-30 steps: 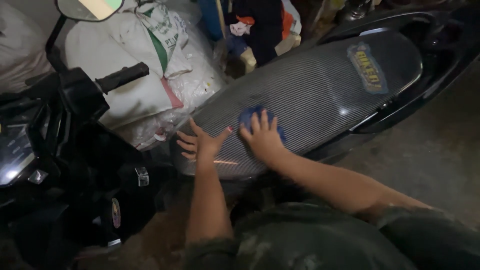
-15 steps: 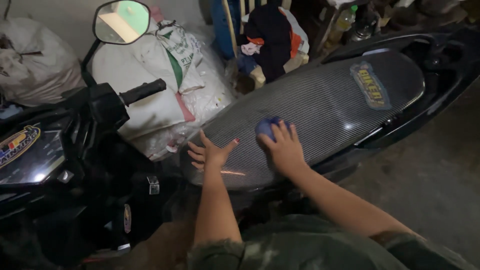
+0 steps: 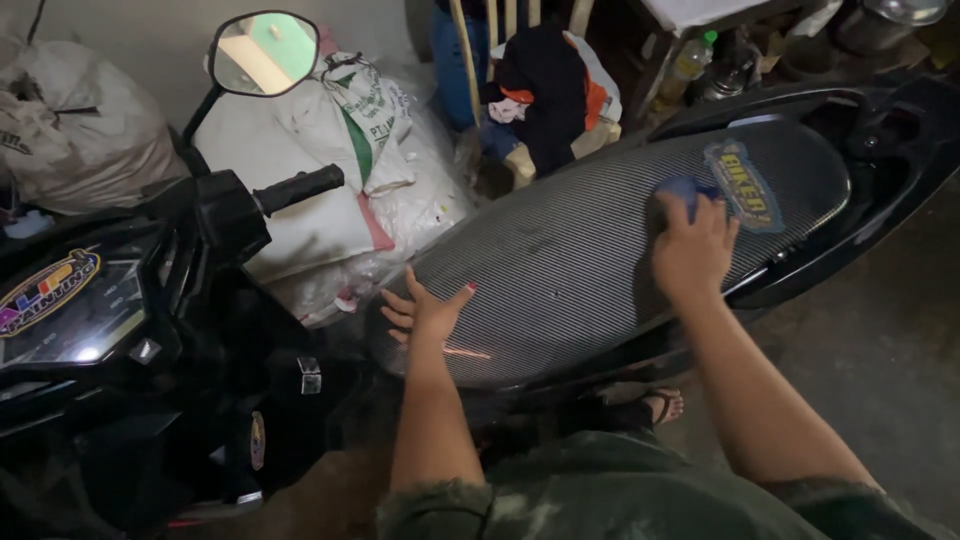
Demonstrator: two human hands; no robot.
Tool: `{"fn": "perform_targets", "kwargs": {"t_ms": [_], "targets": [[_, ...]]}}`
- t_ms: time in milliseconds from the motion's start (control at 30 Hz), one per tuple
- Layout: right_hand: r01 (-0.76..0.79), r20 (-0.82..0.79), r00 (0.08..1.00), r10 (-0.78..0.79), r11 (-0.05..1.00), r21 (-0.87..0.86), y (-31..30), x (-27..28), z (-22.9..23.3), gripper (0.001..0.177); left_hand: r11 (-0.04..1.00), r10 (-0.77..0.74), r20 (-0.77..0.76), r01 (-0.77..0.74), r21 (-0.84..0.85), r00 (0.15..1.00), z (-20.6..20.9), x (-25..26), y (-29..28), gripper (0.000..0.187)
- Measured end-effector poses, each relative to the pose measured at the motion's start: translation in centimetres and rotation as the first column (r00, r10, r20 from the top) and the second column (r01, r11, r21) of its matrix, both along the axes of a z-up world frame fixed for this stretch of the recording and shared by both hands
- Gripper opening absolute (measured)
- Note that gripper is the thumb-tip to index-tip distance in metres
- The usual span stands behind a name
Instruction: The person is cleaning a motorcycle using a cloth.
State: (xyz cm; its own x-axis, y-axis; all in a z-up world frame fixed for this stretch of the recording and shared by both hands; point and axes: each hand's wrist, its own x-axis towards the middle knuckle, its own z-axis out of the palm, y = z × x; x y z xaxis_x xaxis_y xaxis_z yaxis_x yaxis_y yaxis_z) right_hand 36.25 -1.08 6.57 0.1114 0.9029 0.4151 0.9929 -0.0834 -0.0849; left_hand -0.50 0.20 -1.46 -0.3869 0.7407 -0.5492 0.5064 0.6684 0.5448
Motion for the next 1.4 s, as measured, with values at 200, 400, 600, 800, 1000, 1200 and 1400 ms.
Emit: {"fn": "perform_targets", "kwargs": {"t_ms": [200,400,600,800,1000,1200,1400], "targets": [[0.002,-0.143,0.99,0.008,0.998,0.068,1.0,1.6,0.5,0.054,1.0,0.008,0.006,-0.008,-0.021,1.0,0.2,0.1,0.2,0.142],[-0.048,-0.041,0.998,0.052,0.994,0.095,0.2,0.1,0.3,0.054,0.999,0.035,-0.006,-0.035,-0.009,0.999,-0.3,0.3,0.2,0.142],[-0.083,0.028,0.996,0.082,0.994,0.076,-0.5,-1.1,-0.3,0.053,1.0,0.012,-0.033,-0.012,0.016,0.999,-0.4,0.5,-0.2,0.138],[-0.209,0.1,0.975,0.2,0.975,0.082,-1.8,-3.5,-1.1,0.048,1.0,0.006,-0.033,-0.005,0.015,0.999,-0.4,0.2,-0.2,0.139],[-0.22,0.109,0.972,0.21,0.971,0.096,-1.9,-3.8,-0.8,0.046,1.0,0.003,-0.051,-0.004,-0.017,0.999,-0.2,0.3,0.0,0.14],[-0.274,0.1,0.959,0.266,0.959,0.074,-1.9,-4.1,-1.0,0.046,1.0,-0.002,-0.032,0.001,-0.014,1.0,-0.1,0.2,0.2,0.14],[-0.268,0.102,0.959,0.266,0.964,0.004,-2.1,-4.6,-1.6,0.049,0.998,0.004,0.014,-0.003,-0.055,1.0,-0.1,0.3,0.3,0.138]]}}
